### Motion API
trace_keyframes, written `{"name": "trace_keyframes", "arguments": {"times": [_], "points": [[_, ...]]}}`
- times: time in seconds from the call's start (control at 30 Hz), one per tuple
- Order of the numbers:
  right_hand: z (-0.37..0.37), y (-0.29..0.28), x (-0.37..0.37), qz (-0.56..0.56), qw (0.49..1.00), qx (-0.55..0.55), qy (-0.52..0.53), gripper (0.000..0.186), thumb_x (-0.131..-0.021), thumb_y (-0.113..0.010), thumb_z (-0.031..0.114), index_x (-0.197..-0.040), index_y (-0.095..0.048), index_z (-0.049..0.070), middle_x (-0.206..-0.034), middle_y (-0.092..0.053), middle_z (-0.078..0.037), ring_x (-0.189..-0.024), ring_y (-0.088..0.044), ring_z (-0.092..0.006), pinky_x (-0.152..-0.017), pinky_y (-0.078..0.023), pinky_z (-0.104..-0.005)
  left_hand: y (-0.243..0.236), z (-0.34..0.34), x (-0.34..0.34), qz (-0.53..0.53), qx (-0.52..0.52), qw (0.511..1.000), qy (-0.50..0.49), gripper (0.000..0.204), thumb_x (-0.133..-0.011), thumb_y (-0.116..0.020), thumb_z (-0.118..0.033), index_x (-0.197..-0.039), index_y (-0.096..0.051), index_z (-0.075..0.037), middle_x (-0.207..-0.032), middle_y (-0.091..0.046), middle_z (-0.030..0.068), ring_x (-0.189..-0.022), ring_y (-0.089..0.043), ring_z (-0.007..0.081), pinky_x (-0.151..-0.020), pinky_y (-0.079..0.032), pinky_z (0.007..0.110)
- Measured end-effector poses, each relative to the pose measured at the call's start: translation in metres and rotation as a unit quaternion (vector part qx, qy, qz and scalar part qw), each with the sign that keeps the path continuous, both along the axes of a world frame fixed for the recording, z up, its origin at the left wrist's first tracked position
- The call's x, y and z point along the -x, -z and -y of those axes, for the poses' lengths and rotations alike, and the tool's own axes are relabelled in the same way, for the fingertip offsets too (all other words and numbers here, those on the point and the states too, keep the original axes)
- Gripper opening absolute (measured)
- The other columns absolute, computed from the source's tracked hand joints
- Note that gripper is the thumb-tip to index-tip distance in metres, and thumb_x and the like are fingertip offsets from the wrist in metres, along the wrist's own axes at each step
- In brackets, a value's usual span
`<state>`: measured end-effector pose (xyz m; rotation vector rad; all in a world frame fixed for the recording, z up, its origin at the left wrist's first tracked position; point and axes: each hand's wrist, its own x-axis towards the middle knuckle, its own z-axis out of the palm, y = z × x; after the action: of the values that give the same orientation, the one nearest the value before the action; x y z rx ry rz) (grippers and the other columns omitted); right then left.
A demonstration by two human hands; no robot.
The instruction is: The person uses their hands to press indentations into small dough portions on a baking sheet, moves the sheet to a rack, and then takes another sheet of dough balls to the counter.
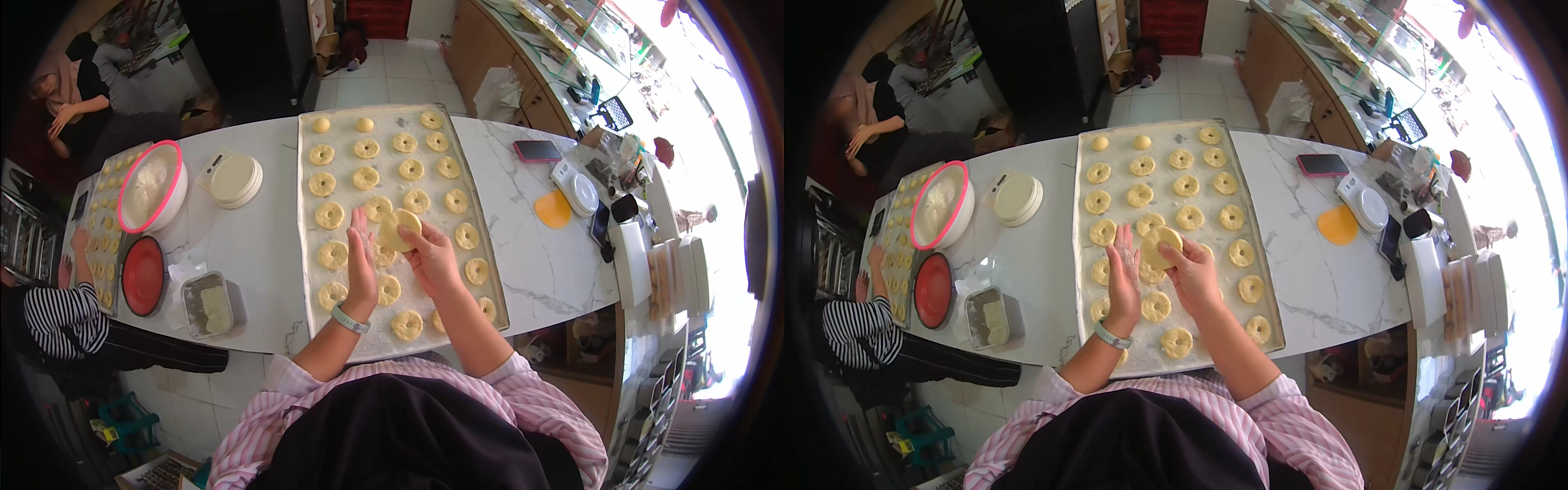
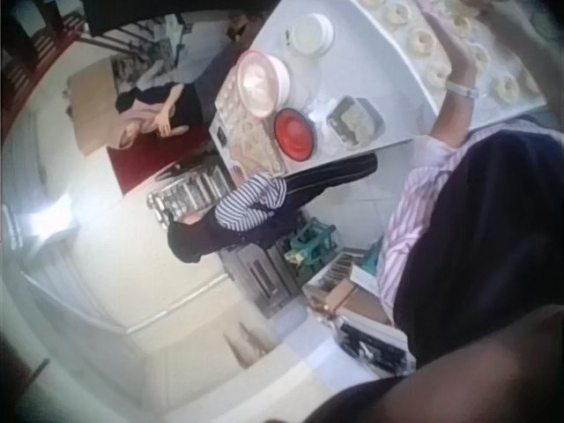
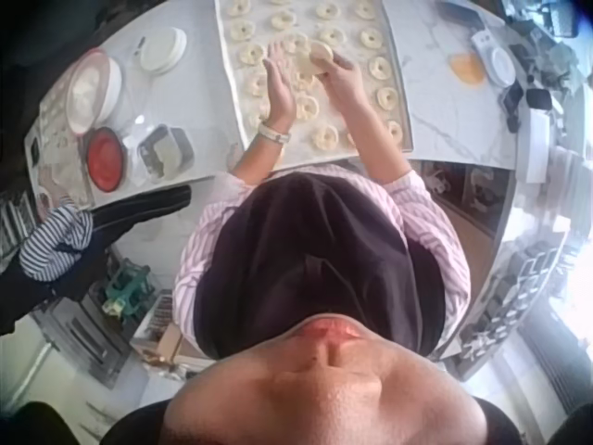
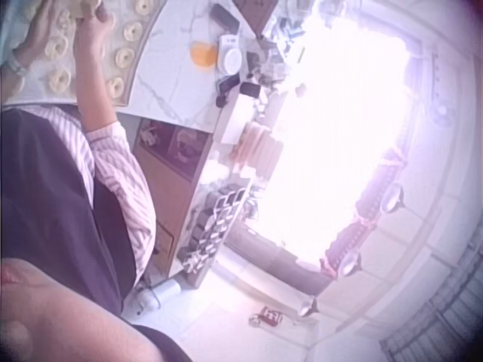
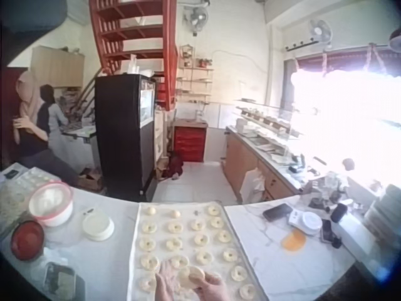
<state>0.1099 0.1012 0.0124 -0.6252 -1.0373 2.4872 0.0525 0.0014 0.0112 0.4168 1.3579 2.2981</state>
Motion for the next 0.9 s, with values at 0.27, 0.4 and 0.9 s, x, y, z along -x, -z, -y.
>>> {"name": "trace_keyframes", "arguments": {"times": [0.27,0.4,0.9], "points": [[0.025,-0.008,0.01,-0.007,1.0,0.017,0.012,0.034,-0.087,-0.056,0.004,-0.12,-0.049,-0.007,-0.111,-0.058,-0.011,-0.099,-0.059,-0.0167,-0.084,-0.05,-0.0285,0.008,-0.006,0.0,-0.114,0.043,0.991,-0.048,0.063,-0.099,-0.021,-0.042,-0.143,-0.004,0.0,-0.151,-0.007,0.0154,-0.139,-0.01,0.0271,-0.112,-0.01,0.039],[0.03,-0.008,0.012,-0.012,0.999,0.033,0.024,0.037,-0.087,-0.057,0.004,-0.121,-0.048,-0.006,-0.111,-0.058,-0.011,-0.099,-0.058,-0.0167,-0.084,-0.05,-0.0289,0.013,-0.008,0.003,-0.131,0.051,0.988,-0.057,0.064,-0.099,-0.022,-0.041,-0.144,0.0,-0.002,-0.151,-0.003,0.0152,-0.139,-0.009,0.0284,-0.112,-0.012,0.039],[-0.139,0.019,0.13,0.092,0.984,-0.15,0.03,0.037,-0.082,-0.059,0.0,-0.118,-0.052,-0.005,-0.103,-0.061,-0.012,-0.091,-0.061,-0.0188,-0.079,-0.05,-0.0274,0.027,0.043,0.05,0.019,0.078,0.975,-0.207,0.062,-0.097,-0.026,-0.048,-0.139,-0.024,-0.003,-0.139,-0.034,0.0154,-0.127,-0.035,0.0263,-0.105,-0.025,0.043]]}}
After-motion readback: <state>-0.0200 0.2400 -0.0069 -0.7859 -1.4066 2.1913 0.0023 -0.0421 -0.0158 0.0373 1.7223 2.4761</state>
